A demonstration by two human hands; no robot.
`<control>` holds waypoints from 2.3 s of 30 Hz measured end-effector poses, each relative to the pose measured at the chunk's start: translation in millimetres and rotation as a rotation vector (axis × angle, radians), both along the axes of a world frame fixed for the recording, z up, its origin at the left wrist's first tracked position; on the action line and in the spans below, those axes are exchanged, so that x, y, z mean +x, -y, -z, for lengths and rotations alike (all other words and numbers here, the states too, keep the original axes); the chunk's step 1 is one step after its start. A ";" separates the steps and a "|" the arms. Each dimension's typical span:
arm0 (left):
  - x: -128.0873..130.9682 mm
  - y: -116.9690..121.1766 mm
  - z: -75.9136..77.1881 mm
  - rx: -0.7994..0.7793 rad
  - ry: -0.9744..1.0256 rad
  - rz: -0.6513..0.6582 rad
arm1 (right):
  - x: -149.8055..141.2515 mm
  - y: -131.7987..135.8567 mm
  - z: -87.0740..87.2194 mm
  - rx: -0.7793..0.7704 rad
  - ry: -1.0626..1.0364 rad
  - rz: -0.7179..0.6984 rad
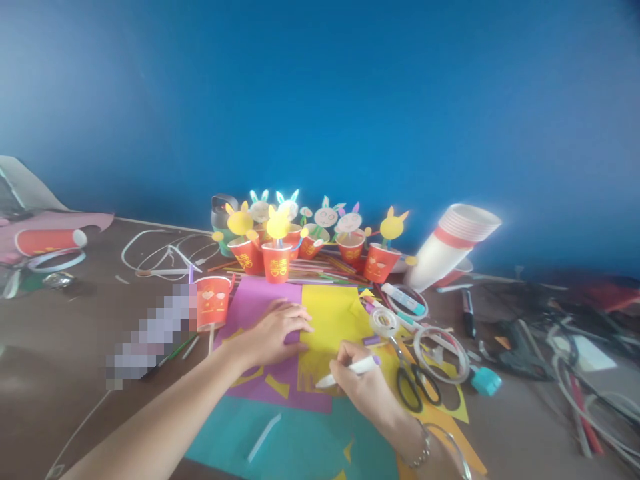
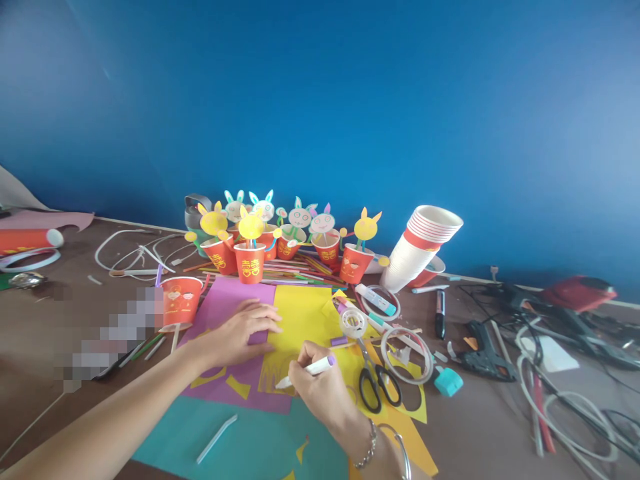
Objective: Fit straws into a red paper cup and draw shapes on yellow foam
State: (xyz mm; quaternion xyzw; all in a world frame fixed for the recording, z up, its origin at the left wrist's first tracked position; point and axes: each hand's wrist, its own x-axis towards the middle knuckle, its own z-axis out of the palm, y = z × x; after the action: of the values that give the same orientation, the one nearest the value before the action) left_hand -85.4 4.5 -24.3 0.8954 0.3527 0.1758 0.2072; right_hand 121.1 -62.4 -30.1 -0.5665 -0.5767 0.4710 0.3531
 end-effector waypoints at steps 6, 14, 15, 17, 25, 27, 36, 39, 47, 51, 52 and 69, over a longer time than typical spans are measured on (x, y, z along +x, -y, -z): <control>-0.7 0.3 0.6 0.000 0.003 0.002 | -0.5 -0.5 -1.9 0.053 0.078 -0.074; 0.1 0.2 0.0 -0.002 0.005 0.001 | 0.0 -0.3 0.9 0.059 0.086 -0.082; 0.1 0.0 -0.2 -0.004 0.005 0.000 | -0.2 -0.2 1.0 0.064 0.086 -0.082; 0.2 -0.3 -0.6 -0.008 0.005 0.000 | -0.7 0.0 1.3 0.066 0.081 -0.085; 1.1 0.6 0.3 0.001 -0.015 -0.014 | -1.3 -2.3 -1.7 0.015 -0.128 0.045; 1.1 0.7 1.0 0.016 -0.009 -0.013 | 1.8 -5.2 -6.2 0.009 -0.261 0.131; 0.7 1.2 1.1 -0.002 -0.002 -0.021 | 24.2 -21.9 -25.6 -0.238 -0.558 0.305; 1.8 1.5 -0.5 -0.003 -0.020 -0.022 | 25.0 -18.6 -25.9 -0.321 -0.545 0.291; 1.7 1.2 -0.9 0.014 0.004 0.006 | 22.5 -8.3 -9.0 0.041 -0.114 0.058; 2.4 1.0 -1.7 0.020 0.021 0.000 | 22.2 -6.7 -3.5 0.023 -0.042 0.006; 2.7 0.9 -2.2 0.018 0.022 0.000 | 21.9 -6.0 -1.8 0.012 -0.035 0.008; 3.6 0.4 -4.7 -0.004 0.018 -0.003 | 22.1 -5.2 11.8 0.012 0.092 -0.011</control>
State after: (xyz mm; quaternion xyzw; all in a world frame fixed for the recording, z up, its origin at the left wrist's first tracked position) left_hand -81.8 4.1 -19.6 0.8928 0.3525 0.1837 0.2118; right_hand 143.2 -57.2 -41.9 -0.5822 -0.5983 0.4427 0.3272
